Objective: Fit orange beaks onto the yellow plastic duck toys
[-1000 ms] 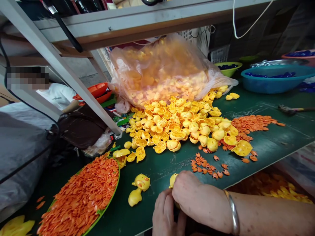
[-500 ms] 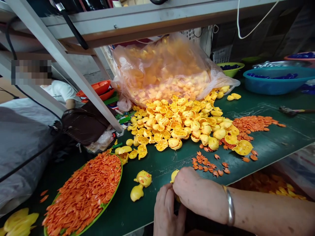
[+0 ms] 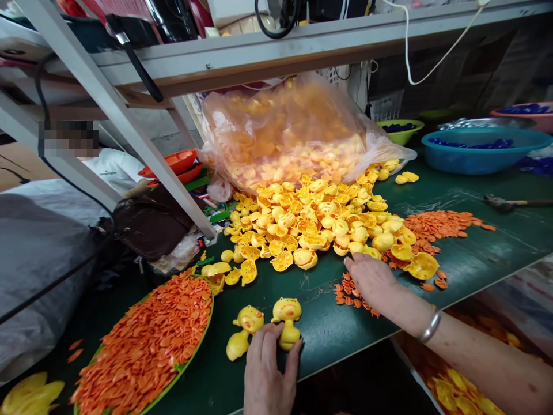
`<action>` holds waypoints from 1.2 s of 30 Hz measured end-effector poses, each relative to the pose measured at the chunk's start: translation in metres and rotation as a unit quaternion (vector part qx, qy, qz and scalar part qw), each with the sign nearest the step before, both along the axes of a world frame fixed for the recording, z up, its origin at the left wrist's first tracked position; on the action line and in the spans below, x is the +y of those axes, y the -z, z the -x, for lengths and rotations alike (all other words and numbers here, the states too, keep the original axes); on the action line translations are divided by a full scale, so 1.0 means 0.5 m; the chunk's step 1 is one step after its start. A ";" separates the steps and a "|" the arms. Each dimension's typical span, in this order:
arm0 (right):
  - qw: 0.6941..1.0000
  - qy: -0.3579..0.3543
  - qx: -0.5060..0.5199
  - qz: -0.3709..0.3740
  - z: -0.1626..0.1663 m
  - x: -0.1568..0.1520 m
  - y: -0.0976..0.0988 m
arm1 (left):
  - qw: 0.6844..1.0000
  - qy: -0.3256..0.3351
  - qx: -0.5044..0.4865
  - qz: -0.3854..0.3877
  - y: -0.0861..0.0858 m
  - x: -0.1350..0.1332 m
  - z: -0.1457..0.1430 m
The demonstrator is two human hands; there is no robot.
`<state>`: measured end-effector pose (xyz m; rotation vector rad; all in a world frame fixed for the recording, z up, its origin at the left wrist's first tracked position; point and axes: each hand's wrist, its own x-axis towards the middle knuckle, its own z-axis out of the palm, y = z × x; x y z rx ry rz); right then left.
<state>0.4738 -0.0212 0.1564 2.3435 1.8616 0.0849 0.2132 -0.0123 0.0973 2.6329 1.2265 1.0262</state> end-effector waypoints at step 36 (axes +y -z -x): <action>0.583 0.038 0.809 -0.065 0.125 -0.089 -0.006 | 0.986 0.095 -0.130 0.037 -0.087 -0.048 -0.088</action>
